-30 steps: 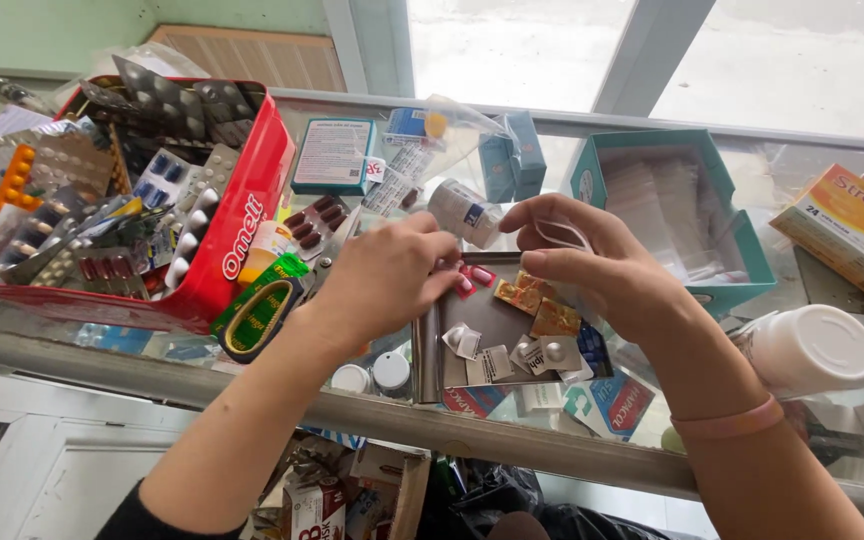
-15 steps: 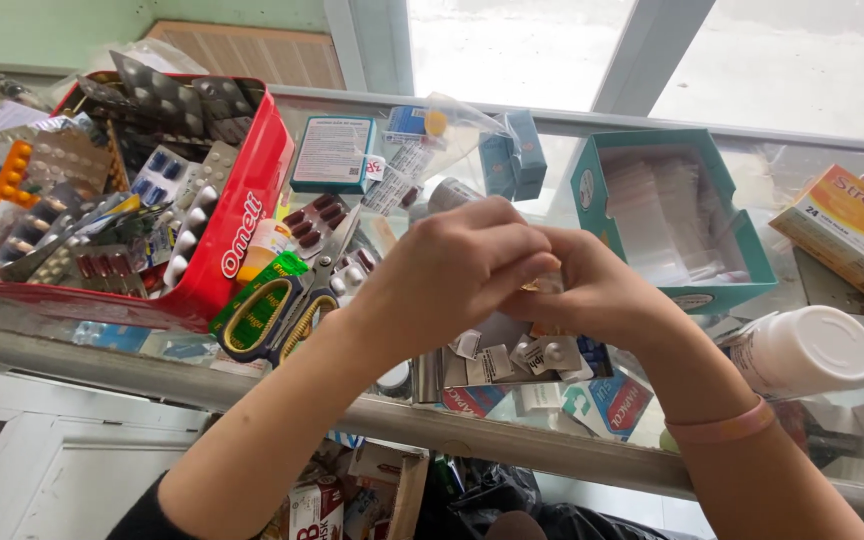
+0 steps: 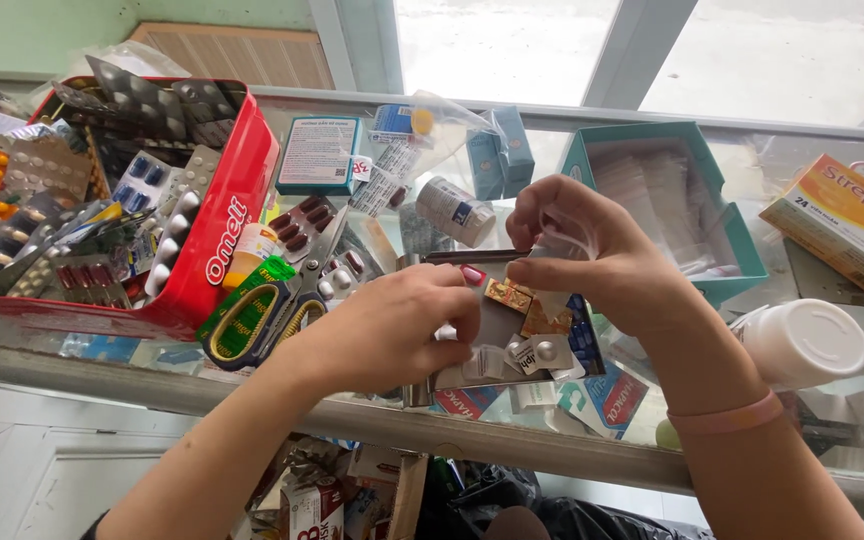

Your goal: Cutting pill blister packs with scissors and organizing them into small bags

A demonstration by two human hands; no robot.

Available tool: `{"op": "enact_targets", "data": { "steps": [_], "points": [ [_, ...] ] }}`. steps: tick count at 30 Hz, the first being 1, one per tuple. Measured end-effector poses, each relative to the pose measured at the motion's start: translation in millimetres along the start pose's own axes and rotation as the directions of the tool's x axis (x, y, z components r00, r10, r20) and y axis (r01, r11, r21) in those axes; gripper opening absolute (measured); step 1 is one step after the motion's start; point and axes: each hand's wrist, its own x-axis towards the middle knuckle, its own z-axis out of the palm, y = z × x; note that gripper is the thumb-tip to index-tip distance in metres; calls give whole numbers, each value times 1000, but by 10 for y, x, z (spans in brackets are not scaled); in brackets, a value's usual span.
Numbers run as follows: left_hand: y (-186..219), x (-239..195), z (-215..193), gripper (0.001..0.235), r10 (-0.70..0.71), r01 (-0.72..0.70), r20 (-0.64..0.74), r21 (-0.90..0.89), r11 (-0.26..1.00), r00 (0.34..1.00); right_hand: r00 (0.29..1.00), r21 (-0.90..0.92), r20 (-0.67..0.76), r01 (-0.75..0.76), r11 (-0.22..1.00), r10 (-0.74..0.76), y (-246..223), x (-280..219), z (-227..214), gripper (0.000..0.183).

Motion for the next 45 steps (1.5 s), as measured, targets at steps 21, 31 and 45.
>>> {"op": "enact_targets", "data": {
  "steps": [21, 31, 45],
  "points": [
    [-11, 152, -16, 12, 175, -36, -258, 469, 882, 950, 999, -282, -21, 28, 959, -36, -76, 5, 34, 23],
    [347, 337, -293, 18, 404, -270, -114, 579, 769, 908, 970, -148, 236, -19, 989, 54, 39, -49, 113, 14],
    [370, 356, -476, 10, 455, -447, -234, 90, 890, 859, 970, 164, 227, -123, 979, 84, -133, -61, 22, 32]
  ]
}}
